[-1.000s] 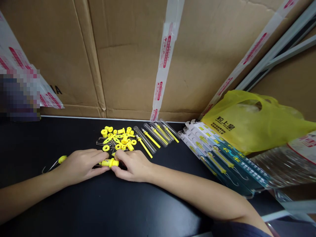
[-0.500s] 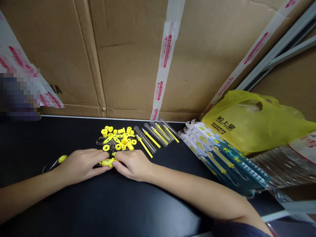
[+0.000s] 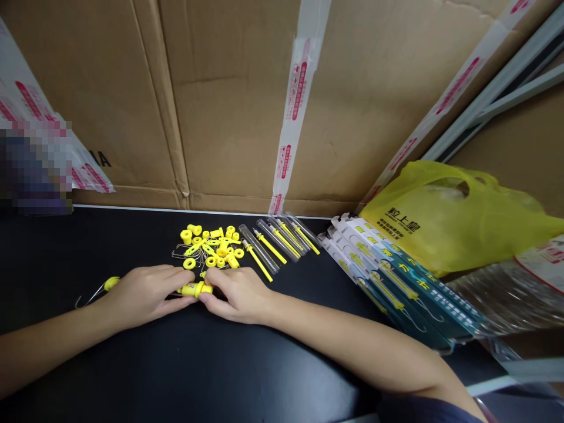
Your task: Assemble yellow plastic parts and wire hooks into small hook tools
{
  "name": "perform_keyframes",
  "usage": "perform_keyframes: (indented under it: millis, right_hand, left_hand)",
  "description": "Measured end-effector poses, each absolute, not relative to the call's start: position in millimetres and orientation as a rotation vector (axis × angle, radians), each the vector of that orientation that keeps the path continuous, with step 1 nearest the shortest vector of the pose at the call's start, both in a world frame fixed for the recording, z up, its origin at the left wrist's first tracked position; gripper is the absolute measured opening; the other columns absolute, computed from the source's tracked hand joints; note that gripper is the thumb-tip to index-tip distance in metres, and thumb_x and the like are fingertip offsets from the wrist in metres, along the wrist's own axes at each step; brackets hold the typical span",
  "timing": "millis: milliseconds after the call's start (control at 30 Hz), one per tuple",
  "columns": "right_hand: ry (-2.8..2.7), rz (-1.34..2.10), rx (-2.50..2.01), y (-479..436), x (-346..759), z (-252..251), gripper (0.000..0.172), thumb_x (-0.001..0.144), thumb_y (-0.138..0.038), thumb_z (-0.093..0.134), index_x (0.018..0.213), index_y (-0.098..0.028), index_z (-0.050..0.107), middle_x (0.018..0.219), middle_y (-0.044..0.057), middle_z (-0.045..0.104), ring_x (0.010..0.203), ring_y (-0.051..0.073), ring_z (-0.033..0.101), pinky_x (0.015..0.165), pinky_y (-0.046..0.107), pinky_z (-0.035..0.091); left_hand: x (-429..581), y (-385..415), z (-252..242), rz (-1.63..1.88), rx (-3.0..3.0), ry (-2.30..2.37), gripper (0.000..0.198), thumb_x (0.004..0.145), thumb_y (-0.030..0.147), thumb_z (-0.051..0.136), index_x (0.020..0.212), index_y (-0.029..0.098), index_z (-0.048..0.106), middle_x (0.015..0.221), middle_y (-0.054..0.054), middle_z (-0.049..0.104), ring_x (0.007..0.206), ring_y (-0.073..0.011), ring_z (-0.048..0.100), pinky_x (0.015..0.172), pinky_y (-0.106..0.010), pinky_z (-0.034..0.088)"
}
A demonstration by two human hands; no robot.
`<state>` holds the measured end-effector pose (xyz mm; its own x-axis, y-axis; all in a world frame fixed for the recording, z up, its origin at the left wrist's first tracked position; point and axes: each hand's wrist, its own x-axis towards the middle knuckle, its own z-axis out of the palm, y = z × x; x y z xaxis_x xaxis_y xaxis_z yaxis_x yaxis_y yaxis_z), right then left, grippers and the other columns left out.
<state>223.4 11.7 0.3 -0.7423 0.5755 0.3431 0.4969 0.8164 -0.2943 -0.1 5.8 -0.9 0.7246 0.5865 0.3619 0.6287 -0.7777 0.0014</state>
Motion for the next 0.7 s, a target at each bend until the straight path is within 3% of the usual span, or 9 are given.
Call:
perform_keyframes:
  millis: [700]
  right_hand:
    - [-2.57, 0.222, -0.749, 12.6, 223.5, -1.4, 0.017, 0.091, -0.035, 0.04, 0.082, -0.02, 0.043, 0.066, -0.002, 0.054, 0.055, 0.011, 0.048, 0.053, 0.021, 0.031]
  left_hand:
    - [-0.9, 5.2, -1.8, -0.488, -2.803, -1.009, 0.023, 0.091, 0.041, 0.044, 0.081, 0.021, 0.05, 0.073, 0.004, 0.059, 0.069, -0.015, 0.057, 0.059, -0.026, 0.034]
